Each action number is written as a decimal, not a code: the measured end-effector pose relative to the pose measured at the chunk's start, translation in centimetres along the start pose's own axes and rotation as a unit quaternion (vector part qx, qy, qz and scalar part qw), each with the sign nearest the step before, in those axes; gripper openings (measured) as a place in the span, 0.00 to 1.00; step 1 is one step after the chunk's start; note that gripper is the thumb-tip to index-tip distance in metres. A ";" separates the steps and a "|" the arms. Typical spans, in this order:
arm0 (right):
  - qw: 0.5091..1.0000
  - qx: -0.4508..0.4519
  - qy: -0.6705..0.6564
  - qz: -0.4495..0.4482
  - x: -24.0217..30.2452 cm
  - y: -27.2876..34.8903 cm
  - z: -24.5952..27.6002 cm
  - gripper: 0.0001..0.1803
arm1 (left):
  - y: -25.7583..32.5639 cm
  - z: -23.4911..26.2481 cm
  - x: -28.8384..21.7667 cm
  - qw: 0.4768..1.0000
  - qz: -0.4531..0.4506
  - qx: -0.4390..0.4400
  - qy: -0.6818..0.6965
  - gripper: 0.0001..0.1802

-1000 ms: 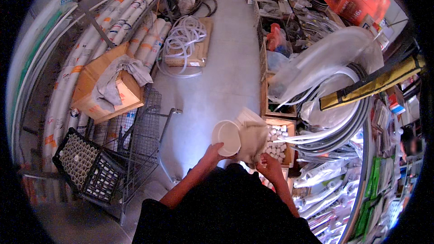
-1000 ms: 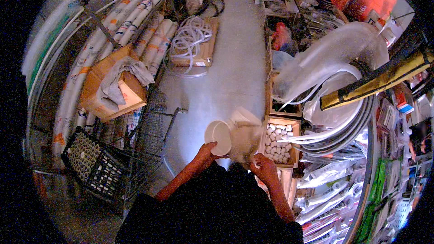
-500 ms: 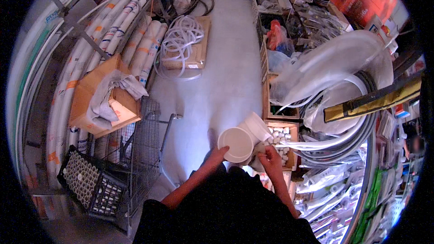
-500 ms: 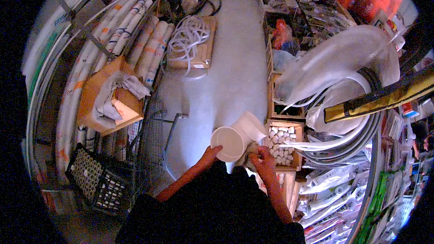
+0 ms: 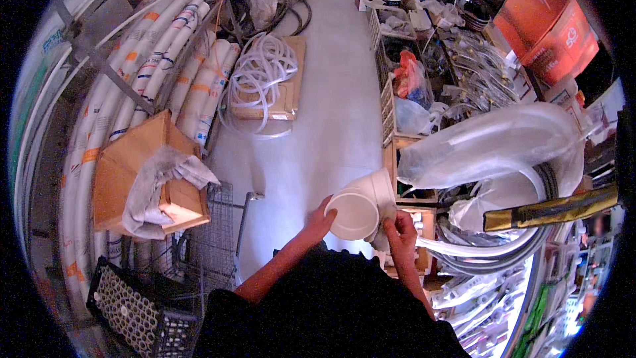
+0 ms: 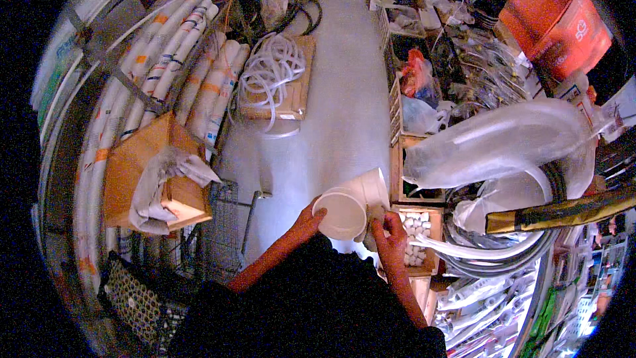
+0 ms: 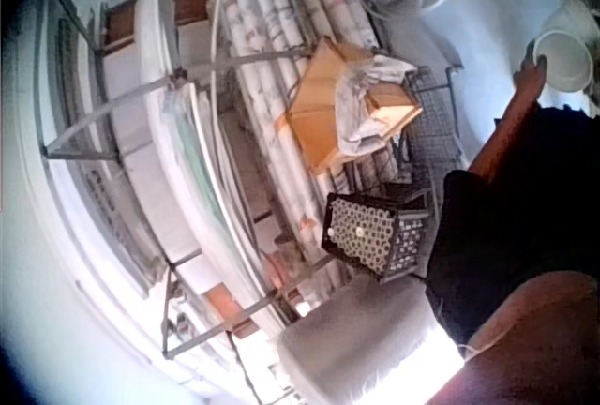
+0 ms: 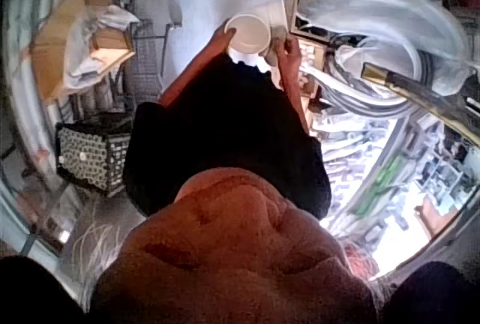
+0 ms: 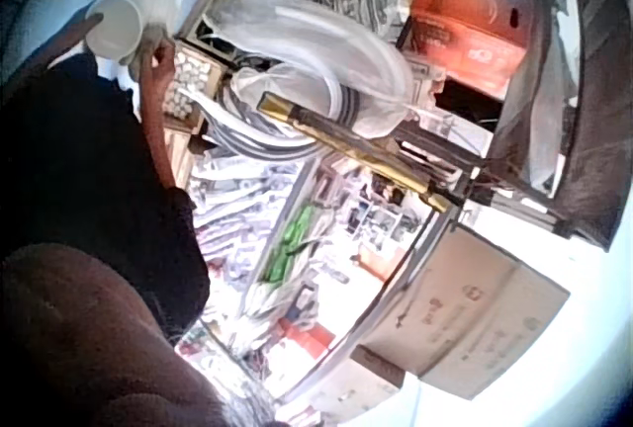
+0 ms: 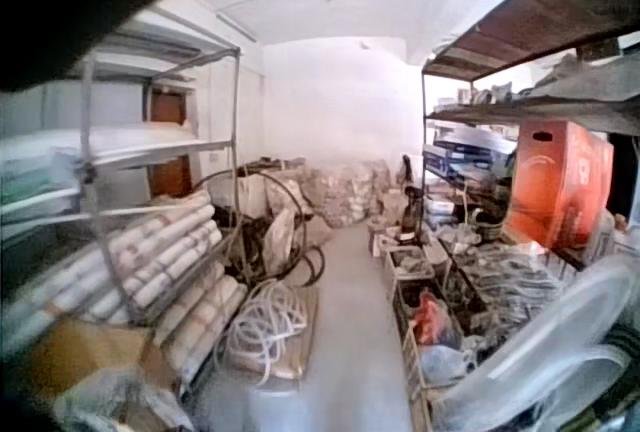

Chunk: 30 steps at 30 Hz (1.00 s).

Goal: The person picks up white plastic pipe fittings from a large pile of plastic bags and wipes them with a cloth. They handle the fittings one by one, rotating them to clean different surfaces, and then return them to the pile. The process is repeated for multiple fittings throughout the video.

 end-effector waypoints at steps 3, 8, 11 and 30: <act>1.000 -0.015 -0.014 0.011 1.0 -3.0 -2.9 0.09 | -1.5 3.5 -4.4 1.000 -0.020 0.017 0.010 0.25; 1.000 -0.007 -0.004 0.017 3.6 -6.5 -6.8 0.11 | -4.2 7.8 -5.9 0.999 -0.026 0.037 0.012 0.24; 0.999 0.006 0.012 0.037 4.6 -8.1 -8.6 0.11 | -5.9 9.9 -6.6 0.999 -0.031 0.034 -0.014 0.25; 0.954 0.147 0.218 0.145 4.1 -27.3 -12.1 0.15 | -19.6 9.9 -15.3 0.975 -0.116 0.055 -0.180 0.36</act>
Point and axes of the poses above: each hand's wrist, its own y-axis away from the middle knuckle, its own z-axis out of the back of the hand, x = y × z, the point moved 6 cm from there along -y, towards the middle knuckle, and after that the axes turned 6 degrees about z, right-handed, at the moved point
